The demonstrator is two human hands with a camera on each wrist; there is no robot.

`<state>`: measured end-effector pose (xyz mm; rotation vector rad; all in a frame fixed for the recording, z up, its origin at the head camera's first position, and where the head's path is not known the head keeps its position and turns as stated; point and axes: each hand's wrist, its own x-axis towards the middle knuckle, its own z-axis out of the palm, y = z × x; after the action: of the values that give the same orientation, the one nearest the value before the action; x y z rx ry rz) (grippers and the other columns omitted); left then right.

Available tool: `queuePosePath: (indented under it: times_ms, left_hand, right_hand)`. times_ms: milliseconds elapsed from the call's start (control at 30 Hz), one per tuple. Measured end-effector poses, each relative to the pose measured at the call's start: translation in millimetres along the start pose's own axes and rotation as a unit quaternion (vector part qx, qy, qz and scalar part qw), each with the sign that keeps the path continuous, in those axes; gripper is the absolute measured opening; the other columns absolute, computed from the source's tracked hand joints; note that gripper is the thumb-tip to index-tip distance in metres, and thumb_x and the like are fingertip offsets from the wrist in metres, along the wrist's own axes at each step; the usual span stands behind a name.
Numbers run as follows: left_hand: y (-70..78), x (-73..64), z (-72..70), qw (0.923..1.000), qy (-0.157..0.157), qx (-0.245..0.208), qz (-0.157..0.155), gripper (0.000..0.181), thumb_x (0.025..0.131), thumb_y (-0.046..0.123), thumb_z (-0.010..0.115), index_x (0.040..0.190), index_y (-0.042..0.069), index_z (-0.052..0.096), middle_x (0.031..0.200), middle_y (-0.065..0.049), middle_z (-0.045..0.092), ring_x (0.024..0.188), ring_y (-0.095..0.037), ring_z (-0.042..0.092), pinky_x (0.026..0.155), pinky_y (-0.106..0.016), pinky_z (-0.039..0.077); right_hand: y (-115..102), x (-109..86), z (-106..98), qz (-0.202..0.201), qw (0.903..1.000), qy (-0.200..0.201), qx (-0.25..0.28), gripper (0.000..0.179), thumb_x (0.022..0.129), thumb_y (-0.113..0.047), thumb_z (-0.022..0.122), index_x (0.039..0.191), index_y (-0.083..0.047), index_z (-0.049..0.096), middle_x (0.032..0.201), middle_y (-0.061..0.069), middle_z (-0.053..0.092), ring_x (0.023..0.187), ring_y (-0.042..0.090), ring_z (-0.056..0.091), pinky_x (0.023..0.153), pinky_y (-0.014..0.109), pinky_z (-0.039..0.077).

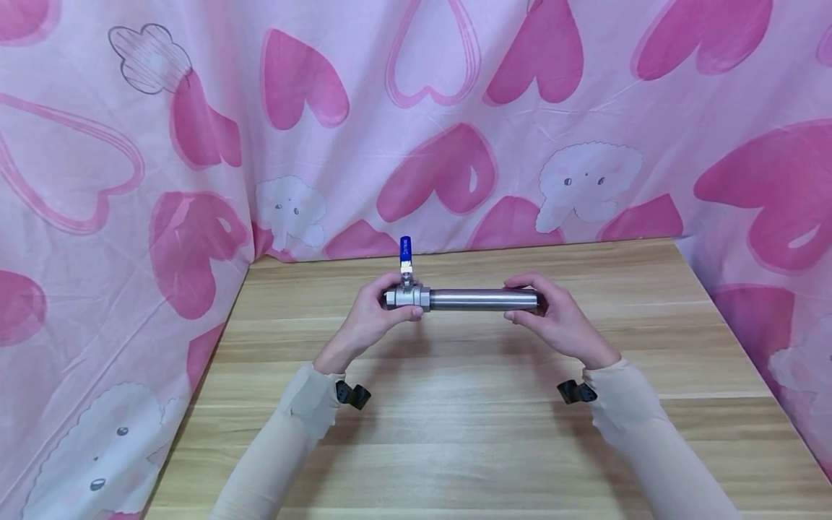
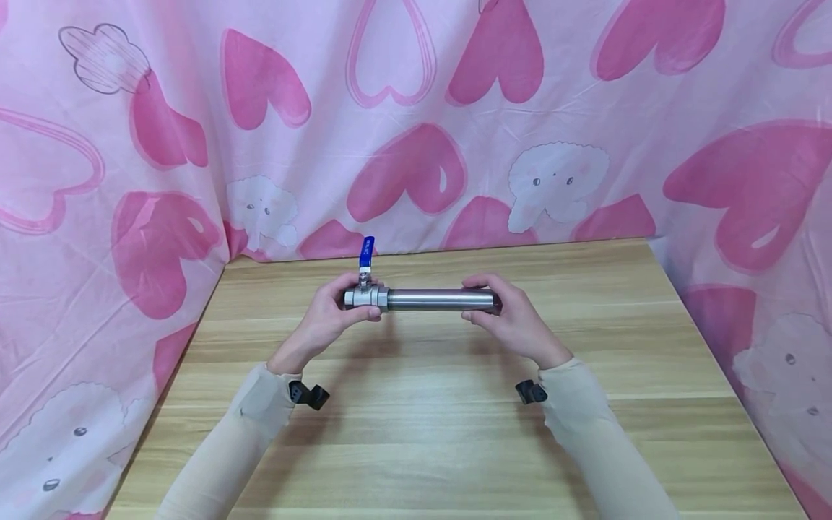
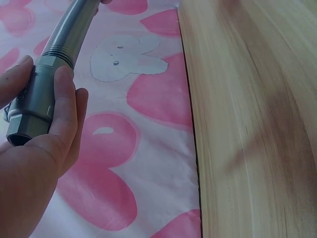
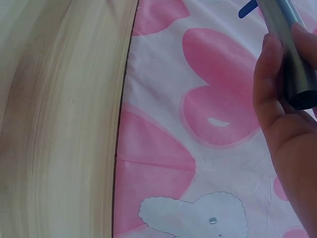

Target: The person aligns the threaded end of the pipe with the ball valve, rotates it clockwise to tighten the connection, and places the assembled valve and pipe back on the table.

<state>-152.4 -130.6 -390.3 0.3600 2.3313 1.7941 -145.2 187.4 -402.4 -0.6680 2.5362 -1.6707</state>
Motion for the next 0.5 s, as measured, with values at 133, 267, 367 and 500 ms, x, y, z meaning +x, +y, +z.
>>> queuePosePath:
  times_ms: [133,267,367,500]
  left_hand:
    - [0.1,-0.2,0.3,1.0,0.001,0.001,0.001,0.041,0.079,0.015,0.08,0.116,0.017,0.063,0.118,-0.005,0.062,0.101,-0.023,0.057,0.084,-0.035,0.054]
    - [-0.3,-0.3,0.6,1.0,0.001,0.002,0.001,0.041,0.079,0.015,0.08,0.116,0.017,0.063,0.118,-0.005,0.062,0.101,-0.023,0.057,0.084,-0.035,0.054]
    - [-0.6,-0.3,0.8,1.0,0.0,0.002,0.002,0.041,0.079,0.014,0.08,0.117,0.016,0.063,0.119,-0.005,0.062,0.101,-0.023,0.057,0.084,-0.034,0.054]
    - [-0.8,-0.1,1.3,1.0,-0.001,0.002,0.004,0.042,0.079,0.014,0.08,0.117,0.016,0.063,0.118,-0.006,0.062,0.1,-0.023,0.057,0.083,-0.033,0.054]
  right_hand:
    - [0.3,-0.9,0.1,-0.002,0.9999,0.006,-0.01,0.042,0.085,-0.009,0.073,0.124,-0.013,0.056,0.114,0.009,0.061,0.092,0.014,0.061,0.075,0.02,0.054]
    - [0.9,-1.6,-0.1,0.001,0.9997,0.011,-0.02,0.04,0.087,-0.012,0.072,0.124,-0.014,0.057,0.113,0.008,0.062,0.092,0.012,0.06,0.075,0.019,0.052]
    - [1.4,-1.4,0.0,0.001,0.9997,0.013,-0.022,0.037,0.088,-0.013,0.07,0.123,-0.014,0.058,0.113,0.007,0.063,0.091,0.011,0.059,0.074,0.02,0.052]
    - [0.7,-0.9,0.5,0.0,0.9996,0.014,-0.026,0.033,0.09,-0.014,0.068,0.122,-0.012,0.059,0.112,0.008,0.064,0.087,0.011,0.058,0.069,0.021,0.05]
